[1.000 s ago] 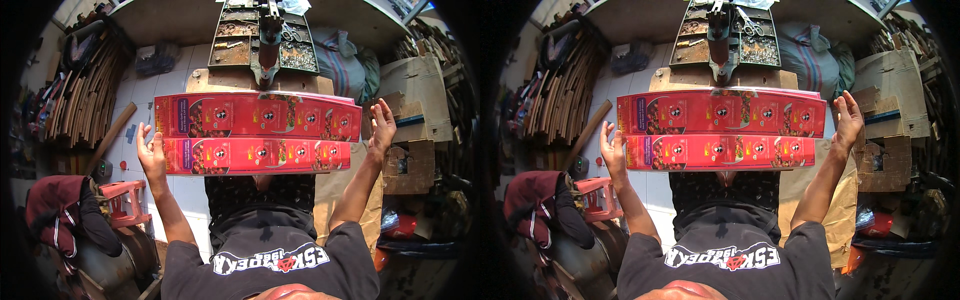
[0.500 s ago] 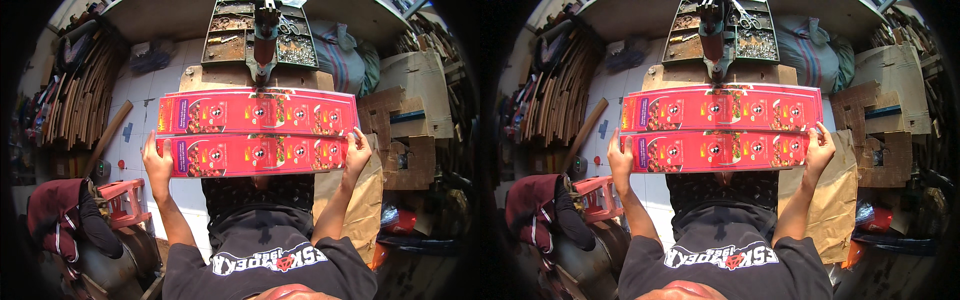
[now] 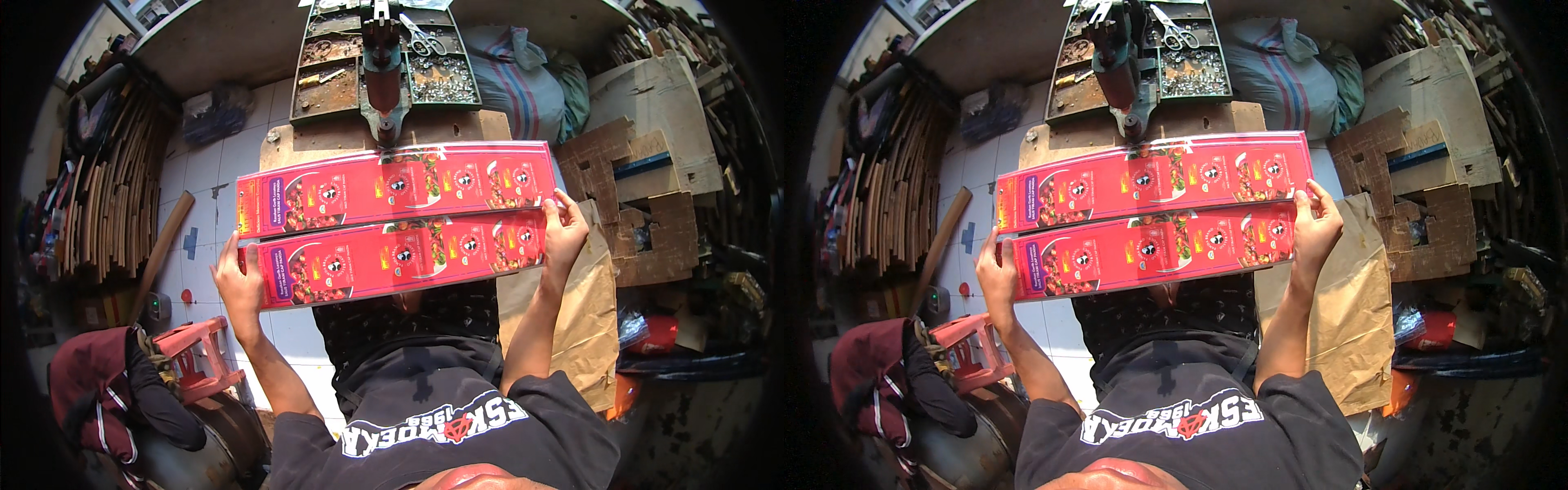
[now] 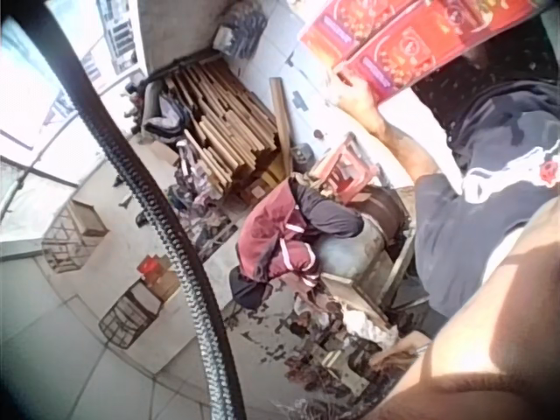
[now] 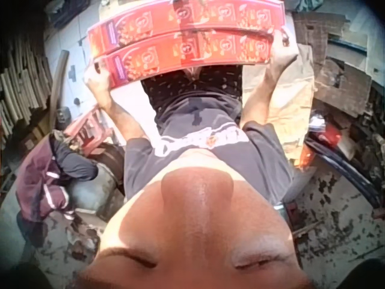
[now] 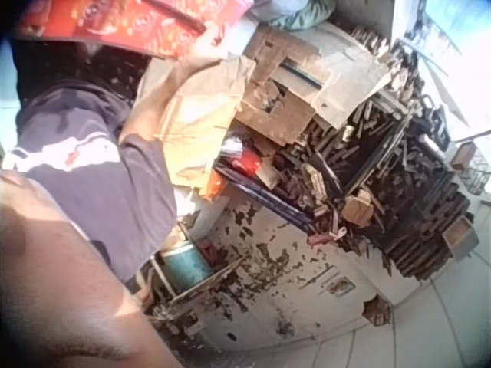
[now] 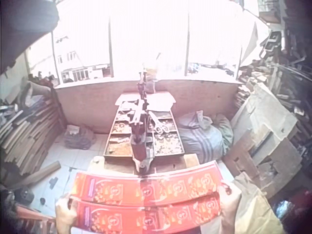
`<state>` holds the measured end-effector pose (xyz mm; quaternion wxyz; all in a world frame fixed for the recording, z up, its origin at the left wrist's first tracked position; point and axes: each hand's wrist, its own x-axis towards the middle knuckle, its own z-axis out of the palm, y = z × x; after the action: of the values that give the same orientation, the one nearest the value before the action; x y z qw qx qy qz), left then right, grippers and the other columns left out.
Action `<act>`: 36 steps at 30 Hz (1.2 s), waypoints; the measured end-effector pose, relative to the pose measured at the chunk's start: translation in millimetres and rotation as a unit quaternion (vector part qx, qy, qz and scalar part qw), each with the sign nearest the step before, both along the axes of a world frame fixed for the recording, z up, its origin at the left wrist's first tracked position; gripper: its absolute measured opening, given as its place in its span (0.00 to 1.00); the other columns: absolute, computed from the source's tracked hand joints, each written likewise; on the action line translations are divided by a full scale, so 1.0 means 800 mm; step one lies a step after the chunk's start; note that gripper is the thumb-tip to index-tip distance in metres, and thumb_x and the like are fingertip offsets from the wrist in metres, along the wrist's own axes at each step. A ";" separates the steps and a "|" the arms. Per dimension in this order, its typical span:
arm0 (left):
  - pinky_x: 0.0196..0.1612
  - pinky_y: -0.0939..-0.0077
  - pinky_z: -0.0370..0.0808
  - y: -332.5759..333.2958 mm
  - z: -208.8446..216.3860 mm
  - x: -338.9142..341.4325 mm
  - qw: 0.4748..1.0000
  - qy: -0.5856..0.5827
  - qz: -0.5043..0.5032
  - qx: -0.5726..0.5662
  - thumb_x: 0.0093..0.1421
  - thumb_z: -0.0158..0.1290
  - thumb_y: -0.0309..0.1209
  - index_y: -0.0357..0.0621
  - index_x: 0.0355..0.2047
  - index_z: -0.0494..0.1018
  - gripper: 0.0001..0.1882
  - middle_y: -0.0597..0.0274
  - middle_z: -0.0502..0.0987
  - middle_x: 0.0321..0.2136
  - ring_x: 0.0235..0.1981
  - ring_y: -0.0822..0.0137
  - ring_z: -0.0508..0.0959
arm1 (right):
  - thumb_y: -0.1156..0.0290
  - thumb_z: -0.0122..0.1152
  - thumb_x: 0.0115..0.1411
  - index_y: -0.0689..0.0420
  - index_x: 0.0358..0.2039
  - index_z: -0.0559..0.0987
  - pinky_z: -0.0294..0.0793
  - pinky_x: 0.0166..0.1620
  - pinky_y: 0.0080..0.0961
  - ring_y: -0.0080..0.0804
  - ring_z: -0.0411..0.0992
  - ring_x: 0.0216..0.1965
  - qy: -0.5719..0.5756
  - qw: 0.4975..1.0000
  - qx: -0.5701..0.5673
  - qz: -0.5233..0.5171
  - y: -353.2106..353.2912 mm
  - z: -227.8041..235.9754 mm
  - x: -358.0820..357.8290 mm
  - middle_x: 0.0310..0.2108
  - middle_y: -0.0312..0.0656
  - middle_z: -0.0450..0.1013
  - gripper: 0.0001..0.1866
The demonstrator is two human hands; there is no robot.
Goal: The person picks up a printed cardboard sheet, folds the edges and flaps by hand, and inserts small metal pieces into precut slots.
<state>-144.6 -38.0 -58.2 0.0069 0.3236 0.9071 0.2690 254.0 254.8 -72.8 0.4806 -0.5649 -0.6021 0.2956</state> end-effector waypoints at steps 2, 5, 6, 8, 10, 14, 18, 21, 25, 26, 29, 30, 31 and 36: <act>0.65 0.44 0.45 0.004 0.002 0.001 1.000 -0.018 0.003 0.001 0.63 0.48 0.48 0.38 0.55 0.68 0.28 0.48 0.73 0.52 0.56 0.51 0.70 | 0.79 0.62 0.57 0.65 0.45 0.78 0.69 0.34 0.14 0.16 0.70 0.28 0.001 1.000 0.001 -0.001 0.008 0.003 -0.003 0.26 0.33 0.74 0.14; 0.60 0.56 0.59 0.015 0.010 0.007 1.000 0.005 -0.010 0.002 0.64 0.49 0.44 0.35 0.54 0.69 0.26 0.43 0.72 0.52 0.55 0.49 0.70 | 0.78 0.63 0.57 0.65 0.45 0.78 0.69 0.34 0.14 0.17 0.71 0.28 0.025 0.999 -0.020 0.007 0.016 0.014 -0.013 0.26 0.32 0.73 0.14; 0.57 0.62 0.65 0.017 0.013 0.010 1.000 0.022 -0.017 0.001 0.64 0.49 0.43 0.33 0.53 0.70 0.26 0.41 0.71 0.52 0.54 0.48 0.71 | 0.78 0.63 0.57 0.65 0.45 0.78 0.69 0.34 0.14 0.17 0.71 0.28 0.038 0.999 -0.032 0.012 0.016 0.016 -0.015 0.25 0.32 0.73 0.14; 0.63 0.50 0.49 0.015 0.011 0.013 0.998 0.056 -0.010 -0.037 0.64 0.47 0.45 0.37 0.55 0.68 0.27 0.46 0.69 0.55 0.59 0.51 0.67 | 0.76 0.64 0.56 0.63 0.44 0.79 0.70 0.33 0.16 0.18 0.71 0.27 0.035 0.999 -0.015 0.002 0.025 -0.004 -0.001 0.25 0.34 0.74 0.15; 0.65 0.49 0.49 0.010 0.013 0.020 0.994 0.096 -0.002 -0.057 0.63 0.49 0.43 0.35 0.55 0.68 0.26 0.46 0.67 0.56 0.59 0.49 0.66 | 0.75 0.65 0.55 0.60 0.44 0.80 0.69 0.32 0.17 0.17 0.70 0.26 0.001 1.000 -0.007 -0.017 0.026 -0.009 0.010 0.23 0.34 0.74 0.15; 0.54 0.59 0.68 -0.030 -0.001 0.030 0.994 0.099 0.033 0.023 0.61 0.53 0.33 0.28 0.49 0.70 0.21 0.39 0.71 0.49 0.51 0.44 0.72 | 0.77 0.64 0.55 0.61 0.43 0.80 0.68 0.29 0.15 0.14 0.67 0.23 -0.050 0.998 -0.033 0.015 0.001 -0.021 0.040 0.21 0.31 0.72 0.14; 0.50 0.60 0.71 -0.032 0.000 0.045 0.995 0.052 0.060 0.063 0.61 0.52 0.30 0.27 0.47 0.71 0.18 0.40 0.75 0.44 0.46 0.45 0.75 | 0.79 0.64 0.55 0.63 0.44 0.79 0.67 0.29 0.13 0.13 0.66 0.24 0.002 0.997 -0.057 0.044 -0.021 -0.017 0.036 0.23 0.31 0.72 0.14; 0.49 0.60 0.72 -0.032 -0.010 0.044 0.992 0.058 0.062 0.091 0.61 0.52 0.29 0.27 0.46 0.72 0.17 0.40 0.75 0.44 0.46 0.46 0.75 | 0.80 0.62 0.56 0.63 0.44 0.79 0.66 0.29 0.13 0.13 0.66 0.24 0.034 0.996 -0.080 0.021 -0.035 0.002 0.028 0.24 0.31 0.71 0.13; 0.54 0.63 0.70 -0.037 -0.018 0.040 0.989 0.072 0.052 0.120 0.61 0.52 0.28 0.28 0.47 0.72 0.17 0.42 0.75 0.46 0.49 0.48 0.74 | 0.80 0.61 0.57 0.65 0.46 0.77 0.70 0.32 0.13 0.15 0.71 0.28 0.084 0.995 -0.051 0.027 -0.040 0.007 0.033 0.29 0.36 0.77 0.14; 0.55 0.63 0.68 -0.041 -0.019 0.038 0.987 0.063 0.054 0.136 0.61 0.52 0.28 0.29 0.48 0.72 0.17 0.43 0.74 0.47 0.51 0.50 0.74 | 0.80 0.61 0.58 0.65 0.46 0.76 0.72 0.35 0.13 0.16 0.73 0.31 0.066 0.997 -0.036 0.029 -0.042 0.010 0.036 0.32 0.39 0.78 0.15; 0.59 0.65 0.65 -0.056 -0.017 0.039 0.968 -0.042 0.037 0.243 0.61 0.51 0.26 0.30 0.52 0.69 0.20 0.46 0.72 0.52 0.53 0.55 0.72 | 0.80 0.61 0.58 0.65 0.46 0.76 0.72 0.37 0.13 0.16 0.73 0.32 0.082 0.995 -0.051 0.013 -0.050 0.032 0.035 0.32 0.39 0.78 0.15; 0.59 0.65 0.64 -0.059 -0.012 0.039 0.939 -0.127 0.014 0.320 0.60 0.51 0.26 0.31 0.54 0.68 0.21 0.46 0.71 0.53 0.54 0.56 0.71 | 0.80 0.61 0.58 0.65 0.46 0.76 0.72 0.38 0.14 0.17 0.73 0.33 0.085 0.995 -0.055 0.007 -0.048 0.029 0.042 0.32 0.39 0.77 0.15; 0.60 0.65 0.63 -0.061 -0.007 0.039 0.895 -0.211 -0.008 0.393 0.60 0.51 0.25 0.31 0.56 0.66 0.23 0.47 0.69 0.55 0.55 0.58 0.71 | 0.79 0.61 0.58 0.65 0.46 0.76 0.72 0.38 0.13 0.17 0.73 0.32 0.095 0.994 -0.050 0.005 -0.046 0.024 0.047 0.32 0.39 0.77 0.15; 0.62 0.58 0.65 -0.056 0.033 0.051 0.737 -0.321 -0.133 0.579 0.57 0.53 0.23 0.34 0.64 0.52 0.35 0.46 0.66 0.57 0.57 0.56 0.69 | 0.79 0.62 0.57 0.66 0.46 0.76 0.71 0.35 0.11 0.16 0.72 0.30 0.149 0.986 -0.080 -0.007 -0.036 -0.002 0.070 0.28 0.35 0.76 0.16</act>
<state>-103.6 -82.4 -32.0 0.1449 0.2772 0.4675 0.8268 309.6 226.1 -74.8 0.5203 -0.5555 -0.4940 0.4204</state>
